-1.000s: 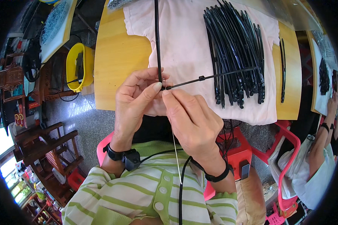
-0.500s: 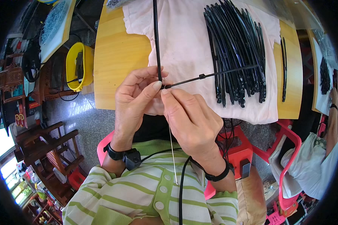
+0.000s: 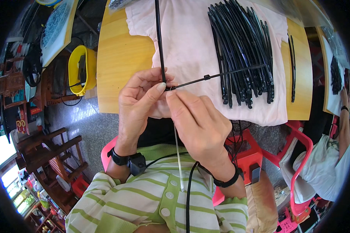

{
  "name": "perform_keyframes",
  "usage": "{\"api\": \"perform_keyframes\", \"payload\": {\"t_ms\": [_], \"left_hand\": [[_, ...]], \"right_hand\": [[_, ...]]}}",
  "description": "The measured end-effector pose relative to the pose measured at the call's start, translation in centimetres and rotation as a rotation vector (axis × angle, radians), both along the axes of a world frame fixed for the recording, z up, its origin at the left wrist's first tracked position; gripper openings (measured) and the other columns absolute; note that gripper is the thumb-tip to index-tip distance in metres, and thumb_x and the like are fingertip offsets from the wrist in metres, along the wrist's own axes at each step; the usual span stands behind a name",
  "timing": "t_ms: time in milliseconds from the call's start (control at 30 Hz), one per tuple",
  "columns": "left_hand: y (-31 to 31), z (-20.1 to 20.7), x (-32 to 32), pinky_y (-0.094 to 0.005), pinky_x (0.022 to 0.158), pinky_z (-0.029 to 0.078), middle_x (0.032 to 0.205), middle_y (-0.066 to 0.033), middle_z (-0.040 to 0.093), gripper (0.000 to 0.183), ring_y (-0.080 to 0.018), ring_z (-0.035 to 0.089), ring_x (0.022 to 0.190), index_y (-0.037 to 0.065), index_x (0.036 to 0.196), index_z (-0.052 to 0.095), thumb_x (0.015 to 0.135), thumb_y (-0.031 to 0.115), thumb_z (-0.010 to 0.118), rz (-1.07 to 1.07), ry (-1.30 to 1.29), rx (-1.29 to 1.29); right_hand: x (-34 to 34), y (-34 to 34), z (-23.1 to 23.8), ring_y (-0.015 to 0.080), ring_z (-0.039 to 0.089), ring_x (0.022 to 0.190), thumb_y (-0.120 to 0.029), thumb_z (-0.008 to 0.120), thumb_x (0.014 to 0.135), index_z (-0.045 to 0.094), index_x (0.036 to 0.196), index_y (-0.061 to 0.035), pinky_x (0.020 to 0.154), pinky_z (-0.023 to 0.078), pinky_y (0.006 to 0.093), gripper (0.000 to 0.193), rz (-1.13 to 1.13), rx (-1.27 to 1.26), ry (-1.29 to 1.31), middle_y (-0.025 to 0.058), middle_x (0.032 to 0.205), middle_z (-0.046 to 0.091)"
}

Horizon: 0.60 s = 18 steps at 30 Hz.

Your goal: Thread white wire through holes in thin black rods to assemble components.

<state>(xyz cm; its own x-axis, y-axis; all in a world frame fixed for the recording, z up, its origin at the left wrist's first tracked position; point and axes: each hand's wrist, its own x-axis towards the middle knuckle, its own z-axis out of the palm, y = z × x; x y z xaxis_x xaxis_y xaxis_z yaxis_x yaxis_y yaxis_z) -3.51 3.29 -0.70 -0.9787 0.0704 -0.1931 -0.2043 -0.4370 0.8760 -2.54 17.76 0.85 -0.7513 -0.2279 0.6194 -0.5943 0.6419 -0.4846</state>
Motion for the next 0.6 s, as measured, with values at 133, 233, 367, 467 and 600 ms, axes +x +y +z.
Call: {"api": "perform_keyframes", "payload": {"t_ms": [133, 233, 367, 467, 600], "left_hand": [[0.1, 0.0, -0.1, -0.0296, 0.083, 0.052, 0.106, -0.0146, 0.058, 0.026, -0.0187, 0.059, 0.096, -0.004, 0.113, 0.051, 0.087, -0.003, 0.053, 0.006, 0.005, -0.024], [0.2, 0.1, -0.1, -0.0292, 0.083, 0.052, 0.106, -0.0144, 0.058, 0.026, -0.0187, 0.059, 0.096, -0.005, 0.113, 0.050, 0.087, -0.003, 0.053, -0.004, 0.005, -0.039], [0.0, 0.1, 0.0, -0.0311, 0.084, 0.053, 0.103, -0.0123, 0.057, 0.028, -0.0181, 0.058, 0.095, -0.007, 0.115, 0.049, 0.088, -0.001, 0.053, 0.003, 0.023, -0.033], [0.1, 0.3, -0.1, -0.0310, 0.083, 0.054, 0.104, -0.0120, 0.057, 0.028, -0.0180, 0.058, 0.095, -0.006, 0.115, 0.049, 0.088, -0.001, 0.053, 0.013, 0.014, -0.044], [0.2, 0.2, -0.1, -0.0311, 0.083, 0.054, 0.105, -0.0112, 0.055, 0.028, -0.0180, 0.058, 0.096, -0.006, 0.114, 0.049, 0.088, -0.001, 0.054, 0.036, 0.014, -0.044]], "right_hand": [[0.0, 0.0, 0.1, 0.0186, 0.059, 0.061, 0.006, 0.066, 0.065, 0.064, 0.088, 0.0000, 0.051, 0.048, 0.0249, 0.024, -0.048, -0.157, -0.168, 0.0094, 0.082, 0.062], [0.2, -0.2, 0.7, 0.0123, 0.057, 0.058, 0.005, 0.065, 0.076, 0.064, 0.088, -0.0011, 0.048, 0.045, 0.0231, 0.014, -0.084, -0.367, -0.365, 0.0082, 0.079, 0.062], [0.5, -0.4, 0.5, 0.0051, 0.050, 0.057, 0.005, 0.063, 0.077, 0.064, 0.087, -0.0002, 0.045, 0.038, 0.0182, 0.012, -0.128, -0.562, -0.551, 0.0052, 0.075, 0.059], [0.5, -0.8, 0.3, 0.0053, 0.050, 0.058, 0.004, 0.062, 0.077, 0.064, 0.088, 0.0010, 0.047, 0.039, 0.0180, 0.011, -0.138, -0.673, -0.583, 0.0053, 0.076, 0.059], [0.6, -1.0, 0.6, 0.0058, 0.050, 0.058, 0.005, 0.062, 0.078, 0.063, 0.089, 0.0016, 0.048, 0.039, 0.0184, 0.011, -0.156, -0.587, -0.527, 0.0059, 0.078, 0.059]]}}
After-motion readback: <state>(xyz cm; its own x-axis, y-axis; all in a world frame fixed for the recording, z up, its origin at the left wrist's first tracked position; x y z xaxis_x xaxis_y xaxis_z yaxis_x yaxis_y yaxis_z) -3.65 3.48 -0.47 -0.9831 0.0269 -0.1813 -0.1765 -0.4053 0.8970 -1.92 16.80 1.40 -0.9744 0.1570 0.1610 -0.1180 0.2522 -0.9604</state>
